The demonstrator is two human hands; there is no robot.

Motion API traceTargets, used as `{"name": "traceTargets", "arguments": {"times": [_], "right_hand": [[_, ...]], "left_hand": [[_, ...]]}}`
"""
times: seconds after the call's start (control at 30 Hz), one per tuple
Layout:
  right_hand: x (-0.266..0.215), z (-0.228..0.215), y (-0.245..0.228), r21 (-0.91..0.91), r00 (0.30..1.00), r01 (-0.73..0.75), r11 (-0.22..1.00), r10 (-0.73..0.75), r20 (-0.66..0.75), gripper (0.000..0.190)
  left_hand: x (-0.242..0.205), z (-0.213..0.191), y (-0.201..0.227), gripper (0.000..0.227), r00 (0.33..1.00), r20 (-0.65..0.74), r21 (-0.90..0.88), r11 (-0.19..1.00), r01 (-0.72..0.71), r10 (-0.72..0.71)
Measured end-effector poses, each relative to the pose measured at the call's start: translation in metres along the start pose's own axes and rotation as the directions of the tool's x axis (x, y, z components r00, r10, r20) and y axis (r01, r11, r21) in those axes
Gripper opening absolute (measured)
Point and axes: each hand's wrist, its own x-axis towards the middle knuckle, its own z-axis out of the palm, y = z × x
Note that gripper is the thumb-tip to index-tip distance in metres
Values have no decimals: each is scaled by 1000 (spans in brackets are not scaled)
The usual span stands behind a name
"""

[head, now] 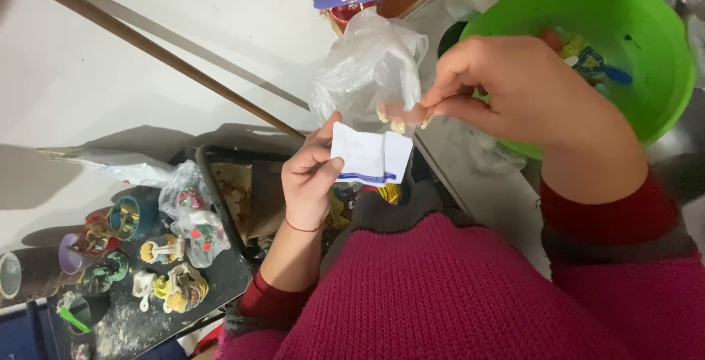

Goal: The person stands at a sink and workbench, handling small plastic bags and handwritten notes. They remove dental molds and dentures from the bags, place some into a green basin of water, and arrange others on a cluttered workbench.

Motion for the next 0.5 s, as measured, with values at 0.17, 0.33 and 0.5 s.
{"name": "traceTargets", "arguments": {"times": [0.17, 0.33, 0.5], "right_hand": [[-5, 3, 8, 69, 999, -3, 998, 5, -32, 12], [-5, 7, 13, 13, 997, -40, 999, 40, -68, 13], [-10, 10, 20, 61, 993, -53, 997, 59, -98, 13]], "left_hand": [[-3, 13, 10, 7, 996, -89, 44, 999, -27, 31], [-4, 17, 15, 6, 992, -124, 68, 997, -26, 35], [-7, 12, 13, 8, 991, -117, 96, 994, -55, 66]]}}
